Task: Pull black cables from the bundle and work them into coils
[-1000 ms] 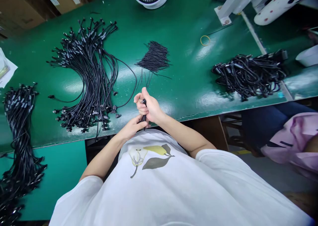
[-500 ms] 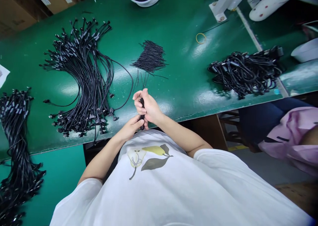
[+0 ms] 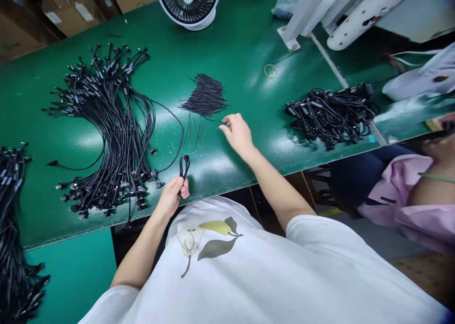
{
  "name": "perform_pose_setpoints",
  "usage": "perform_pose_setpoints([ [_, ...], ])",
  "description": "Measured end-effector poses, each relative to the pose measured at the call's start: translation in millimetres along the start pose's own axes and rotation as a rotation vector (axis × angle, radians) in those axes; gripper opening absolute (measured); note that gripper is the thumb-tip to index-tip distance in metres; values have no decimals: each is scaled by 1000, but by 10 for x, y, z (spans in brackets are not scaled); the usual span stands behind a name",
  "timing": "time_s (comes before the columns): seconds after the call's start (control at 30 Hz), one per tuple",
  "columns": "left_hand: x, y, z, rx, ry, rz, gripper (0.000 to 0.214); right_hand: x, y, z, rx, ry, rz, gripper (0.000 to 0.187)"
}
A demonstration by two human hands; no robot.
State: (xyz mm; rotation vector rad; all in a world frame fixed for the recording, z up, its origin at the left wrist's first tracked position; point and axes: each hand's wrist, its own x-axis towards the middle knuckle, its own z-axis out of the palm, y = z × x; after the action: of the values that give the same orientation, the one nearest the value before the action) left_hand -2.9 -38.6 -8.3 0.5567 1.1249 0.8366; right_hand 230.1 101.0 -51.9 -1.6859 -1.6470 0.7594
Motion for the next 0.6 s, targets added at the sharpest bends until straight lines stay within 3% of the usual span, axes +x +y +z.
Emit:
perform_pose_setpoints([
  [0.1,47,42,18,-48,10,10,44,333,318,-154,-370,-55,36,13],
  [0.2,77,68,61,-89,-7,30,41,314,352,-224,-448,-130,-14,11],
  [0.27,70,81,91,-119,-9,52,39,100,255,-243,-384,-133,-41,10],
  [0.33,51,90,127,-147,-19,66,42,-217,96,-212,-181,-201,-28,11],
  [0.47,36,85,200,-157,-85,38,53,-833,-288,29,379,-539,-4,20],
  [0.53,51,71,206,-126,-94,52,53,-1005,-449,151,435,-577,-81,20],
  [0.6,75,48,181,-69,-40,115,50,-1075,-567,211,281,-512,-213,14],
])
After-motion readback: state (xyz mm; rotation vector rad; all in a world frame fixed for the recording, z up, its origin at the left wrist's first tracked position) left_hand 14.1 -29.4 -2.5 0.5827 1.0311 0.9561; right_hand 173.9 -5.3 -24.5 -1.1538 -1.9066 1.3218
